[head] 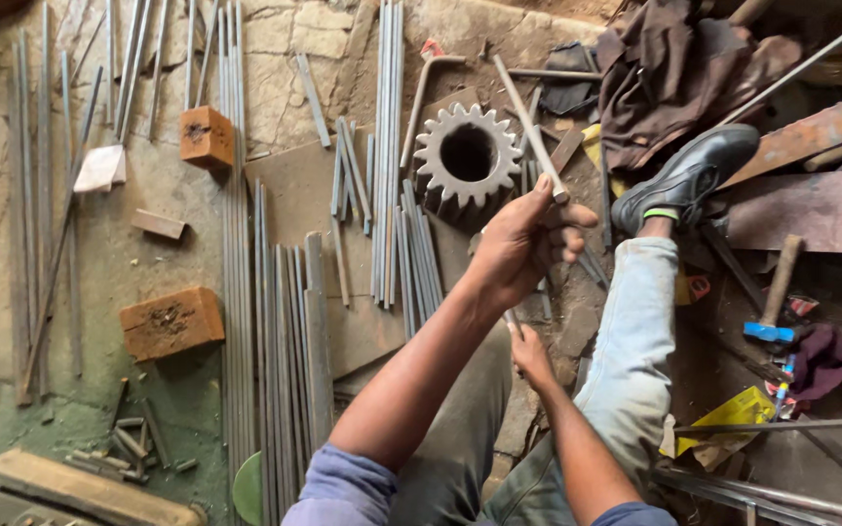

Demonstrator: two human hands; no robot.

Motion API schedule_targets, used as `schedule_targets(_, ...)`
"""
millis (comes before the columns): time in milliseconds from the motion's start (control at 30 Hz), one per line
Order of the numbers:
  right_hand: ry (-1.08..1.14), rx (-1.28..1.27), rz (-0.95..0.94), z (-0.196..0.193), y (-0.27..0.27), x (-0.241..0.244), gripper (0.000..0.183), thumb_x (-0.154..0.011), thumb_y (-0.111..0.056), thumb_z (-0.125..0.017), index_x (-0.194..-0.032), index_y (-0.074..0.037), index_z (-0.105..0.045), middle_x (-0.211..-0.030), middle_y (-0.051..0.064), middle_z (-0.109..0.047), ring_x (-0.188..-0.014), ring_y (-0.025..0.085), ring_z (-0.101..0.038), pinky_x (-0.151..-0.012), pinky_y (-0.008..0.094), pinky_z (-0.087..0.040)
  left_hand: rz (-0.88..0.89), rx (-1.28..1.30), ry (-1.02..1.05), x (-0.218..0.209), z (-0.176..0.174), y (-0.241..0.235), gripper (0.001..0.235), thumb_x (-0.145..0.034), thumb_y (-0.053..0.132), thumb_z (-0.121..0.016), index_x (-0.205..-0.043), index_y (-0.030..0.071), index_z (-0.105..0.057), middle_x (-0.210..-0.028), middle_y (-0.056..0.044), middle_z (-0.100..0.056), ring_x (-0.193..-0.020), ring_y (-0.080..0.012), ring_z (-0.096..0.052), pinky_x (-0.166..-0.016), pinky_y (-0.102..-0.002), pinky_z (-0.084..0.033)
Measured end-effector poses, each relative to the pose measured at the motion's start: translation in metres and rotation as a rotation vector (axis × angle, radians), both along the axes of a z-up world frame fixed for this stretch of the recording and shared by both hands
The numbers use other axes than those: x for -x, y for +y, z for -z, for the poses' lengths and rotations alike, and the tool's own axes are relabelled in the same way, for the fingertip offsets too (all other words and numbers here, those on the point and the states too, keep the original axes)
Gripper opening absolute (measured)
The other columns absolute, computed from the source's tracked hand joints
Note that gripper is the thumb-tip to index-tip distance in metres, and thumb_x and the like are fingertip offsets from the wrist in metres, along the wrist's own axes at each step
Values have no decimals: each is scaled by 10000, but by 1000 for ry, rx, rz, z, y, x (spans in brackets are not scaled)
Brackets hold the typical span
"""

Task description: The person straightens several metal rods by hand and using a hammer against a large metal gear on the floor.

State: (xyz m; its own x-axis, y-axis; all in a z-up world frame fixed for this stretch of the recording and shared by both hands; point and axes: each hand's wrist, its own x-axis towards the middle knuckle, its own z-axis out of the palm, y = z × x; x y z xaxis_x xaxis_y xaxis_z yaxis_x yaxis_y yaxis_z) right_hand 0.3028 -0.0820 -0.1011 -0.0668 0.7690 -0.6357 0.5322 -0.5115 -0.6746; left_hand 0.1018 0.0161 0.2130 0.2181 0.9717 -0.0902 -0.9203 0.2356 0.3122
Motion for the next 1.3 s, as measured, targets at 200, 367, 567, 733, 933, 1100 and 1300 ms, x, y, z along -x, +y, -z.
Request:
schedule_targets(200,-51,15,-12,1,0,1,462,-1060,-431,-479,-922,-4,-587,-586,106,-558,-420,213,-537,-430,376,-442,11,28,-45,-8,-11,4,400,-1097,498,-461,-1043,107,-528,-782,-126,-684,-624,-199,-680,-571,-315,-565)
schedule_targets(367,-52,51,-1,-14,1,5,428,-1063,-404,-459,-974,-8,-595,-624,116,-581,-433,213,-531,-428,380,-429,-22,49,-28,-14,-11,12,470,-1069,562,-510,-974,102,-515,-696,-92,-623,-578,-192,-616,-566,-317,-528)
schedule_targets(567,-55,24,-2,-22,0,6,374,-1023,-386,-498,-1154,-60,-626,-681,124,-660,-450,202,-570,-432,363,-449,-74,100,51,-23,-5,17,655,-1058,642,-571,-877,14,-523,-666,-74,-604,-574,-181,-601,-569,-311,-520)
schedule_targets(733,13,-33,-11,-13,-3,3,414,-1022,-364,-565,-1107,28,-669,-781,126,-680,-599,163,-589,-510,332,-465,-101,94,186,-11,-11,11,588,-1060,632,-542,-950,54,-514,-742,-119,-664,-608,-194,-645,-559,-304,-553)
schedule_targets(933,234,96,167,-18,-6,-1,486,-1011,-458,-557,-1063,4,-697,-800,68,-651,-662,154,-600,-542,327,-501,-12,393,377,65,110,17,298,-980,232,-640,-1027,-55,-703,-878,-192,-729,-657,-193,-724,-607,-275,-612)
schedule_targets(1100,8,-142,115,-24,9,-11,463,-980,-472,-562,-1006,-30,-696,-681,47,-589,-507,154,-576,-427,344,-520,52,339,1291,114,288,-30,433,-998,374,-667,-920,-42,-756,-591,-62,-623,-473,-151,-589,-454,-323,-475)
schedule_targets(1300,475,-463,116,-113,59,0,463,-1053,-490,-580,-914,-48,-583,-599,-9,-519,-439,85,-459,-403,267,-367,195,518,1391,125,337,-96,479,-1025,461,-524,-1068,65,-789,-589,-38,-543,-552,-158,-503,-552,-367,-423)
